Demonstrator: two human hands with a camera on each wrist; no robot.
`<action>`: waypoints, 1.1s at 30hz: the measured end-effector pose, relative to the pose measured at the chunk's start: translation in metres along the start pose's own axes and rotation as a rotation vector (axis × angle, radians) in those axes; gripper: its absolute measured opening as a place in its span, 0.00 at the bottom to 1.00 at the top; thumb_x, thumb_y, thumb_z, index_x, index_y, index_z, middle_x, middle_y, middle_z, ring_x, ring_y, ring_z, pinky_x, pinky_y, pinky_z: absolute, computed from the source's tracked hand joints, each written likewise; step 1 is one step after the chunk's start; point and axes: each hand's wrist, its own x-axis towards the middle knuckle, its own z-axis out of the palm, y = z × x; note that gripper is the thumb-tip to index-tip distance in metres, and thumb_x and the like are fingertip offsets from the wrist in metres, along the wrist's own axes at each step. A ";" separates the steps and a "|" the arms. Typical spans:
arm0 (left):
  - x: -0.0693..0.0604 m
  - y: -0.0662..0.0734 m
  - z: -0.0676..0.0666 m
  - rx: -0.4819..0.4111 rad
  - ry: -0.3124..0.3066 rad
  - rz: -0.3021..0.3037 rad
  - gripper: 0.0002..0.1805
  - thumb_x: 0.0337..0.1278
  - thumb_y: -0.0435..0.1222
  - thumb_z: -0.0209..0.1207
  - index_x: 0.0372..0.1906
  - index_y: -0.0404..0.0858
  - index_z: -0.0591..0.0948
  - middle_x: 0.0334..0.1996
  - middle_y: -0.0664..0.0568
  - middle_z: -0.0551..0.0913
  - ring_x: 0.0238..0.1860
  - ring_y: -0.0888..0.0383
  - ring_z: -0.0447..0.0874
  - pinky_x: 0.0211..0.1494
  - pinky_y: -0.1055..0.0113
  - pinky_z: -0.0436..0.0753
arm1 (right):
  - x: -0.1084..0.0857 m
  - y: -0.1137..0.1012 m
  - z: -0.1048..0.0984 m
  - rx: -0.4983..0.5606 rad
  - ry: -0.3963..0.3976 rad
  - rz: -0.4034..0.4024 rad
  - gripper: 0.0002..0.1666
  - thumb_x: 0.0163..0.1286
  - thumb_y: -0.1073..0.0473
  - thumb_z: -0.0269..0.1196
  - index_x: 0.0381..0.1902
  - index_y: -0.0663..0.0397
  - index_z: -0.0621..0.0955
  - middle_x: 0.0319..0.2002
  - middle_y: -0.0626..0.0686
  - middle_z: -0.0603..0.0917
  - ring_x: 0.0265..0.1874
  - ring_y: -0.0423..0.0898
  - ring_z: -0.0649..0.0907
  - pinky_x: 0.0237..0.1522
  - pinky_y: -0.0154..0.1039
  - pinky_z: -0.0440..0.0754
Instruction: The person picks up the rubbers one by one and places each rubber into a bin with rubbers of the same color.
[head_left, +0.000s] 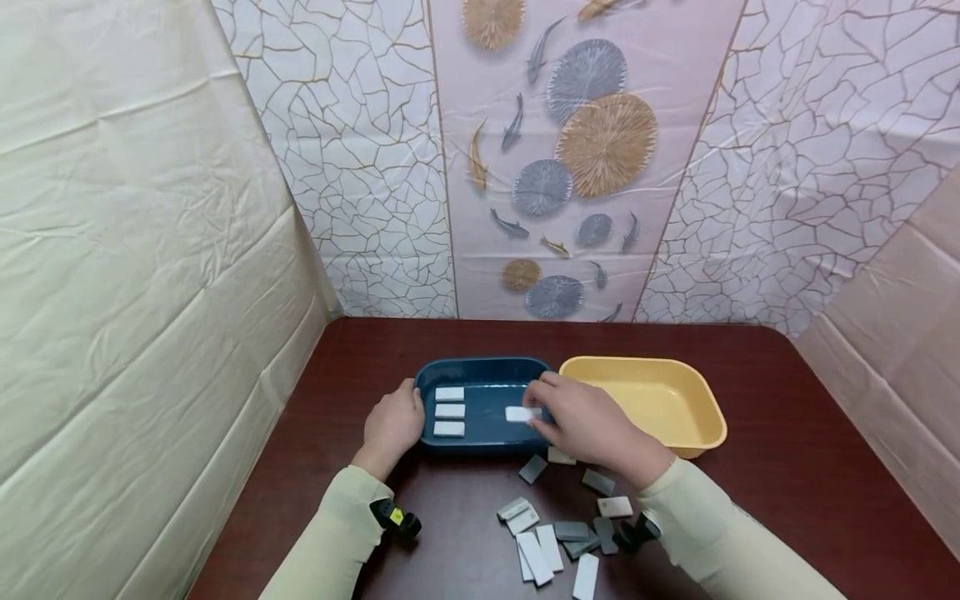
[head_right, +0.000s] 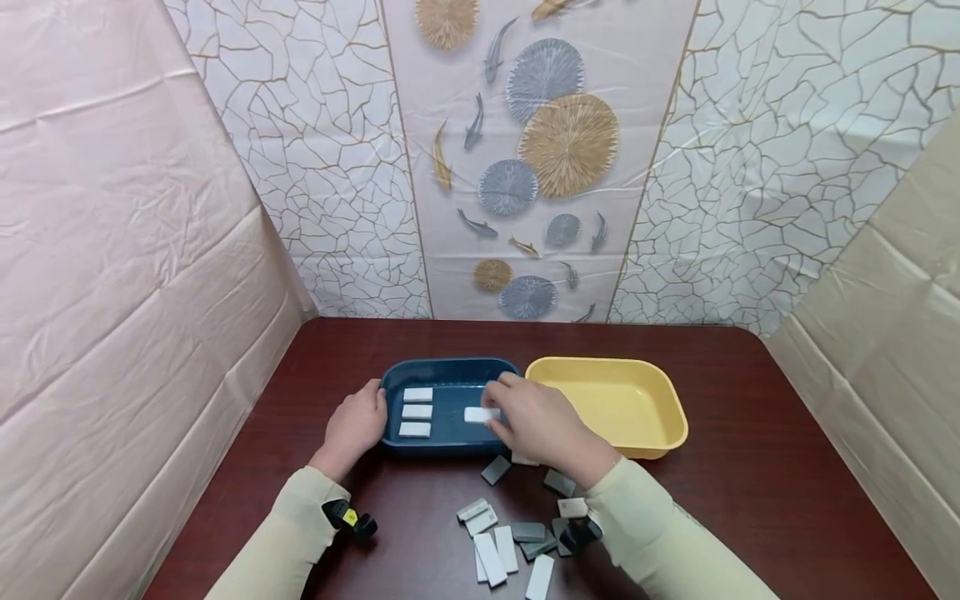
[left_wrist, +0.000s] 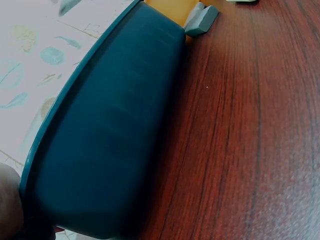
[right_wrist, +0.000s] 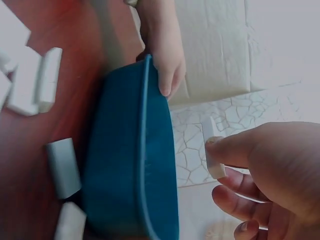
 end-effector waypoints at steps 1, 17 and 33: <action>0.000 0.000 0.000 -0.002 -0.001 0.000 0.22 0.89 0.42 0.48 0.71 0.33 0.79 0.52 0.37 0.89 0.44 0.42 0.90 0.49 0.41 0.89 | 0.007 0.000 -0.001 0.004 -0.006 0.005 0.12 0.74 0.49 0.76 0.47 0.43 0.86 0.41 0.44 0.83 0.32 0.37 0.80 0.35 0.38 0.84; 0.000 -0.001 0.000 0.002 0.007 0.004 0.23 0.89 0.42 0.48 0.72 0.33 0.78 0.52 0.36 0.90 0.45 0.40 0.91 0.48 0.41 0.88 | 0.080 0.007 0.020 0.044 -0.105 0.103 0.10 0.75 0.52 0.76 0.48 0.44 0.87 0.45 0.47 0.86 0.42 0.44 0.85 0.44 0.45 0.88; 0.002 -0.001 0.001 0.009 0.002 -0.007 0.22 0.89 0.42 0.49 0.71 0.34 0.79 0.51 0.38 0.90 0.44 0.41 0.90 0.48 0.42 0.88 | 0.116 0.003 0.058 0.077 -0.208 0.252 0.07 0.76 0.55 0.75 0.47 0.47 0.89 0.43 0.47 0.87 0.36 0.46 0.82 0.42 0.47 0.88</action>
